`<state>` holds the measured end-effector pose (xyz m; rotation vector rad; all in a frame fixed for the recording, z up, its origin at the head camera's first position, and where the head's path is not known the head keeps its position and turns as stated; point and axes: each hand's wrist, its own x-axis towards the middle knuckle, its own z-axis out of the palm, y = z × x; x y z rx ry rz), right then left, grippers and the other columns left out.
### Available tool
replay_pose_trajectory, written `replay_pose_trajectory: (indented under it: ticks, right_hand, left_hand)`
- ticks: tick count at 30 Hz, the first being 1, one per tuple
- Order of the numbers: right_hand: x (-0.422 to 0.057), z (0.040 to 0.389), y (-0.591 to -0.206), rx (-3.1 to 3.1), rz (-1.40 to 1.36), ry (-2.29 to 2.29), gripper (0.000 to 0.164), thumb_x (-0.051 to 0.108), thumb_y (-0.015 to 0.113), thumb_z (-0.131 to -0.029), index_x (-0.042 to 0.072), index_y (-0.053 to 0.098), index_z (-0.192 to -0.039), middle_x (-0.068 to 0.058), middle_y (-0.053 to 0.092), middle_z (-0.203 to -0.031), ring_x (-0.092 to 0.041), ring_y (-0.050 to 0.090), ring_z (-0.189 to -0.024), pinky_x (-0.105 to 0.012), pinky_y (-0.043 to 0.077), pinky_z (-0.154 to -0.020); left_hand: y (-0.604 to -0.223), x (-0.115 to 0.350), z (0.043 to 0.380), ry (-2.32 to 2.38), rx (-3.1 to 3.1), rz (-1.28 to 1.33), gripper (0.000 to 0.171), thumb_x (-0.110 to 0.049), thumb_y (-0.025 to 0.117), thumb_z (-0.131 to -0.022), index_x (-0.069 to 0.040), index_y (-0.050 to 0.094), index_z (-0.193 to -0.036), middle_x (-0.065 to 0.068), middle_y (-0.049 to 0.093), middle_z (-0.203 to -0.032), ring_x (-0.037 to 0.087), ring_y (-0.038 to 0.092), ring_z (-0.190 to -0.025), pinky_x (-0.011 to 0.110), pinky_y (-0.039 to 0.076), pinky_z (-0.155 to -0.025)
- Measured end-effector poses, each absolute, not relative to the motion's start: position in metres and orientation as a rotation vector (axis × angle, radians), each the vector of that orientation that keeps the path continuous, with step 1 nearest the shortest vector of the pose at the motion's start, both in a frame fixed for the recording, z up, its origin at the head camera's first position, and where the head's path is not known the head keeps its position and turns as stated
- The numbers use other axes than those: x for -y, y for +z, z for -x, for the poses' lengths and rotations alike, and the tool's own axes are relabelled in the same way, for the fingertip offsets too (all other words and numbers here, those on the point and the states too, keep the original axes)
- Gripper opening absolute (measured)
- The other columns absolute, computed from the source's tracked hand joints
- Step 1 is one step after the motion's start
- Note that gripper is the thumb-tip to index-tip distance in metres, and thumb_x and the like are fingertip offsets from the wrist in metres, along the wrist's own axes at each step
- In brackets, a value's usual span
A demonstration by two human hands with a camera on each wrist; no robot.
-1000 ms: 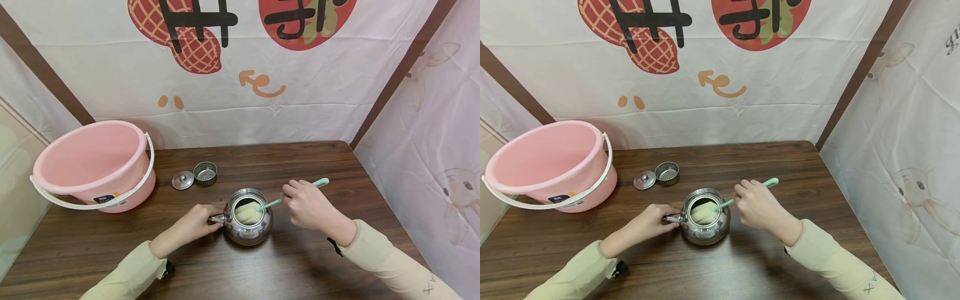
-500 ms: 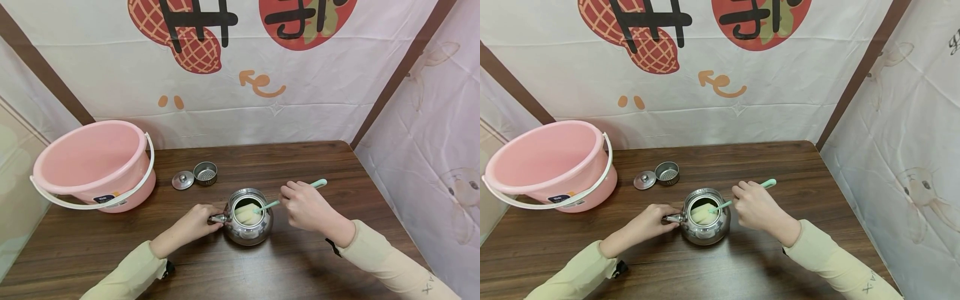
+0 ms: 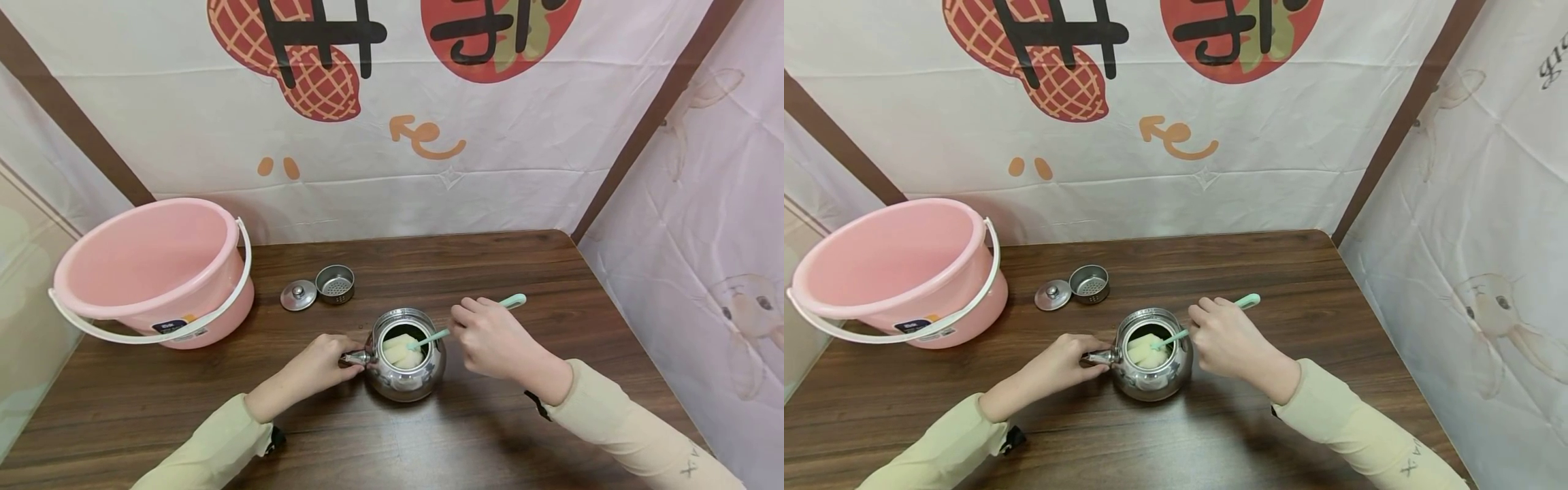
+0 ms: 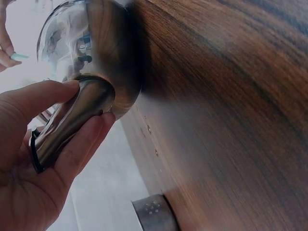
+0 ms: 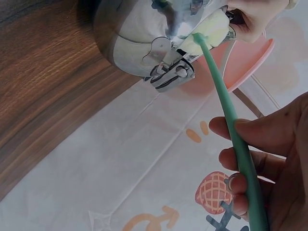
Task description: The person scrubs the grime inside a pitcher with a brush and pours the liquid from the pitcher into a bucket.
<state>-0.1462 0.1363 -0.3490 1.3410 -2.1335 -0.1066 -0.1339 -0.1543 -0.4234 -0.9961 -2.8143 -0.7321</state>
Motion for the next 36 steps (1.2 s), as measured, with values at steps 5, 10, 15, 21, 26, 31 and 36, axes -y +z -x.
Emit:
replay_pose_trajectory:
  ticks: [5, 10, 15, 21, 26, 31, 36]
  right_hand:
    - [-0.136, 0.147, -0.350, 2.138, -1.337, -0.114, 0.030, 0.004, 0.035, -0.062, 0.006, 0.063, -0.068, -0.001, 0.044, -0.065, -0.020, 0.040, -0.057, -0.026, 0.031, -0.049]
    - [-0.135, 0.148, -0.352, 2.127, -1.336, -0.105, 0.028, 0.003, 0.036, -0.060, 0.006, 0.063, -0.068, -0.002, 0.044, -0.065, -0.020, 0.040, -0.058, -0.027, 0.031, -0.049]
    - [-0.133, 0.151, -0.354, 2.118, -1.326, -0.090, 0.032, 0.003, 0.031, -0.061, 0.006, 0.062, -0.067, -0.002, 0.044, -0.065, -0.020, 0.041, -0.058, -0.027, 0.032, -0.050]
    - [-0.134, 0.153, -0.354, 2.134, -1.318, -0.108, 0.028, 0.001, 0.040, -0.060, 0.005, 0.065, -0.071, -0.002, 0.047, -0.068, -0.020, 0.043, -0.061, -0.027, 0.034, -0.051]
    - [-0.135, 0.155, -0.356, 2.145, -1.315, -0.123, 0.026, 0.000, 0.047, -0.059, 0.005, 0.068, -0.075, -0.003, 0.049, -0.071, -0.020, 0.044, -0.063, -0.027, 0.035, -0.053]
    - [-0.136, 0.157, -0.357, 2.147, -1.312, -0.122, 0.029, 0.000, 0.043, -0.060, 0.004, 0.067, -0.075, -0.003, 0.048, -0.070, -0.021, 0.043, -0.062, -0.027, 0.034, -0.052]
    - [-0.139, 0.157, -0.356, 2.147, -1.307, -0.125, 0.028, 0.000, 0.045, -0.059, 0.004, 0.067, -0.075, -0.003, 0.048, -0.070, -0.021, 0.043, -0.062, -0.027, 0.034, -0.051]
  left_hand:
    - [-0.424, 0.155, 0.135, -0.734, 2.809, 1.009, 0.025, -0.013, 0.073, -0.074, 0.001, 0.068, -0.094, 0.008, 0.068, -0.089, 0.018, 0.064, -0.084, 0.031, 0.052, -0.072]
    - [-0.426, 0.157, 0.135, -0.722, 2.778, 1.043, 0.024, -0.012, 0.072, -0.074, 0.001, 0.068, -0.094, 0.006, 0.068, -0.087, 0.016, 0.063, -0.081, 0.030, 0.051, -0.070]
    - [-0.428, 0.158, 0.136, -0.690, 2.733, 1.089, 0.023, -0.011, 0.072, -0.074, 0.001, 0.068, -0.093, 0.006, 0.068, -0.085, 0.016, 0.063, -0.079, 0.029, 0.051, -0.068]
    - [-0.428, 0.159, 0.137, -0.699, 2.715, 1.098, 0.023, -0.011, 0.072, -0.074, 0.000, 0.068, -0.094, 0.007, 0.068, -0.088, 0.017, 0.064, -0.081, 0.030, 0.051, -0.070]
    - [-0.427, 0.158, 0.136, -0.679, 2.732, 1.094, 0.022, -0.012, 0.072, -0.074, 0.000, 0.068, -0.093, 0.005, 0.068, -0.085, 0.017, 0.063, -0.079, 0.030, 0.051, -0.069]
    - [-0.425, 0.158, 0.136, -0.678, 2.737, 1.093, 0.022, -0.011, 0.072, -0.075, 0.000, 0.068, -0.093, 0.005, 0.067, -0.084, 0.016, 0.063, -0.078, 0.030, 0.051, -0.068]
    - [-0.425, 0.157, 0.135, -0.670, 2.738, 1.087, 0.022, -0.012, 0.073, -0.074, 0.000, 0.068, -0.092, 0.005, 0.067, -0.083, 0.017, 0.063, -0.078, 0.030, 0.051, -0.069]
